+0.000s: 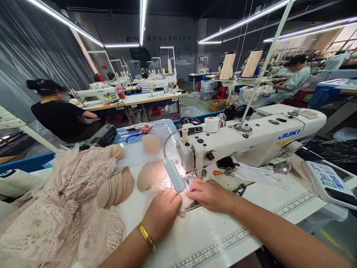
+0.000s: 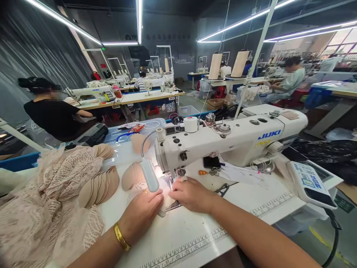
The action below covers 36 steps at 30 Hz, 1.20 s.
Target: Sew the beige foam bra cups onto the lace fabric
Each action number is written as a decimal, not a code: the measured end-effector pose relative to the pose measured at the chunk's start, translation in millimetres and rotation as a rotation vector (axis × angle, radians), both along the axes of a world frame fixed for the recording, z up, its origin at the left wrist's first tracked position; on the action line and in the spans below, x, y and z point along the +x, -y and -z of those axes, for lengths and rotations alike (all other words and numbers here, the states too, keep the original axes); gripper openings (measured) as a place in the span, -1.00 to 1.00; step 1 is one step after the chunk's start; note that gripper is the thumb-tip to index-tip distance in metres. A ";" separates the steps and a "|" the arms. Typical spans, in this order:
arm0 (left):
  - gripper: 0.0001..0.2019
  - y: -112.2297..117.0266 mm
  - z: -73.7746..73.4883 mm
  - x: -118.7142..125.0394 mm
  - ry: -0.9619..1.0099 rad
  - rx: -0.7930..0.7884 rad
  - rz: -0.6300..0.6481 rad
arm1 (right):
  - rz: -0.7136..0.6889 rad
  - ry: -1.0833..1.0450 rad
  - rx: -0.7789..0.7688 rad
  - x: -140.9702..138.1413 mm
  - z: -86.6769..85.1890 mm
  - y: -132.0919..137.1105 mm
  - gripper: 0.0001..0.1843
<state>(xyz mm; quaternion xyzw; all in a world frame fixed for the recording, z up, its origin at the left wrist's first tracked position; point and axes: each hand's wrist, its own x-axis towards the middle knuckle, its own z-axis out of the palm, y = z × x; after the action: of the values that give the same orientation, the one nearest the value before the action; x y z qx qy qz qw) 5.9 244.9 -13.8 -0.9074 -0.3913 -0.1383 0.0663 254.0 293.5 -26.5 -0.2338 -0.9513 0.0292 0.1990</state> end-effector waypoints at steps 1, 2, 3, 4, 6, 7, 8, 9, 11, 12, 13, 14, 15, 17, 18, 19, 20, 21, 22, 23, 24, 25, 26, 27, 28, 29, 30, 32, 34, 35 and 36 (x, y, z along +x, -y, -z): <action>-0.76 -0.7 -0.1 1.4 0.011 -0.003 -0.008 | 0.011 0.000 0.000 -0.2 0.3 -0.2 -0.69; -0.77 -1.6 -0.2 3.0 0.021 -0.004 -0.016 | 0.022 0.001 -0.001 -0.6 0.4 -0.3 -0.69; -0.77 -2.4 -0.3 4.5 0.029 0.000 -0.023 | 0.033 0.003 -0.004 -1.0 0.3 -0.3 -0.68; -0.78 -3.2 -0.1 5.9 0.034 0.010 -0.030 | 0.042 0.007 -0.008 -1.3 0.0 -0.1 -0.68; -0.77 -4.1 0.6 8.1 0.028 0.038 -0.050 | 0.059 0.014 -0.020 -2.0 -1.1 0.6 -0.66; -0.76 -4.3 1.0 8.9 0.017 0.052 -0.062 | 0.068 0.013 -0.024 -2.2 -1.8 1.0 -0.66; -0.75 -4.4 1.5 9.6 0.006 0.063 -0.074 | 0.074 0.011 -0.030 -2.5 -2.4 1.4 -0.66; -0.75 -4.3 1.9 10.3 -0.001 0.072 -0.083 | 0.079 0.009 -0.036 -2.7 -2.9 1.7 -0.67; -0.75 -4.3 2.7 11.3 0.000 0.083 -0.091 | 0.082 0.007 -0.048 -3.4 -3.2 2.1 -0.68; -0.75 -4.3 3.1 11.8 0.005 0.090 -0.090 | 0.082 0.009 -0.056 -3.7 -3.1 2.1 -0.68; -0.76 -4.4 3.6 12.2 0.011 0.098 -0.085 | 0.083 0.012 -0.065 -4.0 -2.9 2.1 -0.68; -0.77 -4.5 4.3 12.5 0.016 0.102 -0.081 | 0.085 0.014 -0.073 -4.3 -2.8 2.1 -0.68; -0.77 -4.7 5.1 12.6 0.017 0.100 -0.077 | 0.087 0.016 -0.080 -4.6 -2.8 2.1 -0.67; -0.76 -5.4 7.4 12.2 0.023 0.095 -0.065 | 0.084 0.020 -0.087 -5.0 -3.7 2.4 -0.65; -0.76 -5.7 8.8 11.7 0.032 0.094 -0.059 | 0.084 0.022 -0.090 -5.2 -4.6 2.7 -0.64; -0.77 -6.1 10.2 11.1 0.047 0.101 -0.047 | 0.087 0.026 -0.095 -5.5 -5.6 3.1 -0.64; -0.77 -6.6 11.6 10.4 0.067 0.116 -0.029 | 0.092 0.030 -0.101 -5.8 -6.6 3.6 -0.64; -0.77 -7.2 12.8 9.7 0.088 0.131 -0.003 | 0.098 0.034 -0.109 -6.1 -7.4 4.0 -0.63; -0.77 -8.0 13.9 8.9 0.107 0.139 0.027 | 0.105 0.041 -0.115 -6.4 -8.0 4.4 -0.63; -0.77 -9.1 14.7 8.3 0.125 0.131 0.052 | 0.113 0.052 -0.121 -6.6 -8.2 4.8 -0.63; -0.77 -10.6 15.3 7.6 0.146 0.111 0.075 | 0.122 0.065 -0.123 -6.6 -8.0 5.2 -0.64; -0.78 -12.6 15.7 7.0 0.170 0.085 0.092 | 0.131 0.079 -0.121 -6.5 -7.5 5.5 -0.66; -0.79 -15.1 15.9 6.3 0.193 0.060 0.101 | 0.141 0.092 -0.120 -6.2 -6.8 5.7 -0.68; -0.80 -18.1 15.6 5.7 0.214 0.041 0.110 | 0.151 0.103 -0.118 -5.7 -5.9 5.9 -0.69; -0.80 -21.3 14.9 4.9 0.228 0.025 0.124 | 0.158 0.110 -0.116 -5.0 -5.0 6.1 -0.70; -0.80 -24.7 13.6 4.2 0.233 0.013 0.146 | 0.162 0.114 -0.116 -4.2 -4.2 6.2 -0.69; -0.80 -27.8 11.6 3.4 0.230 0.002 0.173 | 0.163 0.114 -0.115 -3.3 -3.5 6.1 -0.67; -0.79 -32.8 6.1 2.3 0.212 -0.025 0.219 | 0.161 0.109 -0.113 -1.4 -2.5 5.5 -0.65; -0.78 -35.4 -0.3 1.8 0.200 -0.033 0.244 | 0.157 0.106 -0.109 -0.1 -2.1 4.4 -0.63; -0.78 -36.0 -3.0 1.8 0.197 -0.028 0.248 | 0.157 0.107 -0.105 0.3 -2.0 3.9 -0.62; -0.78 -36.2 -5.2 1.9 0.196 -0.022 0.254 | 0.156 0.111 -0.102 0.4 -1.9 3.4 -0.61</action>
<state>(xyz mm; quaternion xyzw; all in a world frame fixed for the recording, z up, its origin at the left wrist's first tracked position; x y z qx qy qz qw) 7.8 281.1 -8.6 -0.9323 -0.2798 -0.2291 -0.0002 254.5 290.2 -24.6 -0.3182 -0.9370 0.0491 0.1357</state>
